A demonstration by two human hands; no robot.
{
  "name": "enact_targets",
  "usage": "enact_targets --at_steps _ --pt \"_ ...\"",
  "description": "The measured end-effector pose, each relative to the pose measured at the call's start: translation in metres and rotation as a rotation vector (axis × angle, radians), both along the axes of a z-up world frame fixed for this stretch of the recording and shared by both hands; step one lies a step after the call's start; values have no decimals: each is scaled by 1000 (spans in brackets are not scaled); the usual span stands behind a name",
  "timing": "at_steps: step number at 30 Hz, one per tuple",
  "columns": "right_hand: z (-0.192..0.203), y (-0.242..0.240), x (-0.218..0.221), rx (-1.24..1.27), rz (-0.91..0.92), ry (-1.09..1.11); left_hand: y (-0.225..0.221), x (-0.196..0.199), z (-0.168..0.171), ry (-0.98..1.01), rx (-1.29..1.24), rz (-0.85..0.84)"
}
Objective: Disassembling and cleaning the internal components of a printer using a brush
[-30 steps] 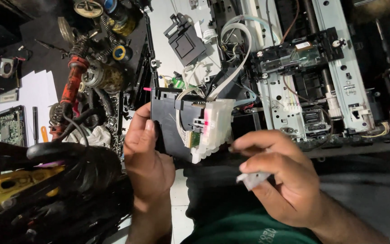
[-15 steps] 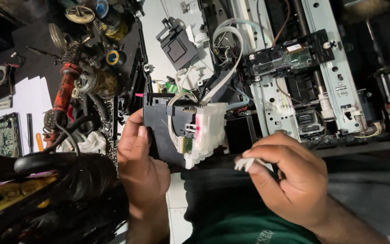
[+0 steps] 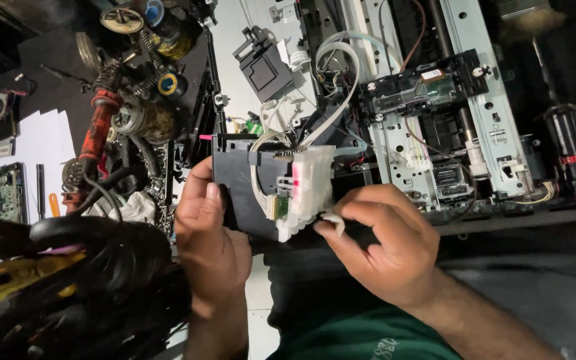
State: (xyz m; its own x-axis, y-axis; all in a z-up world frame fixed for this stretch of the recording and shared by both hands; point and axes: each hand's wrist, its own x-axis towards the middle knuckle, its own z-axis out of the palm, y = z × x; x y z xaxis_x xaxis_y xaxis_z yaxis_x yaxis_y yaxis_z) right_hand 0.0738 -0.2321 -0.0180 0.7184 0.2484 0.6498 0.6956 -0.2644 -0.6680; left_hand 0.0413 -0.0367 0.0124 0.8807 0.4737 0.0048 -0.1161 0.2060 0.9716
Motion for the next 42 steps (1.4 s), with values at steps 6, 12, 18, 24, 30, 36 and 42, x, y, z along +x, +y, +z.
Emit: enact_targets --at_steps 6,12,18,24,30,36,42 --pt "-6 -3 -6 -8 51 -107 0 0 -2 -28 -47 11" --pt "0 2 -11 52 34 -113 -1 0 -5 -117 -142 -29" --pt "-1 1 -6 146 70 -6 1 0 -5 -75 -154 3" --pt "-1 1 -7 90 62 -32 2 1 -12 -123 -165 13" --pt "6 3 -7 -58 63 -185 -1 1 -7 -128 -133 2" --pt "12 5 -5 -113 37 -243 -2 1 -7 -128 -107 15" --pt "12 6 -4 -143 53 -300 -3 0 -5 -128 -38 -17"
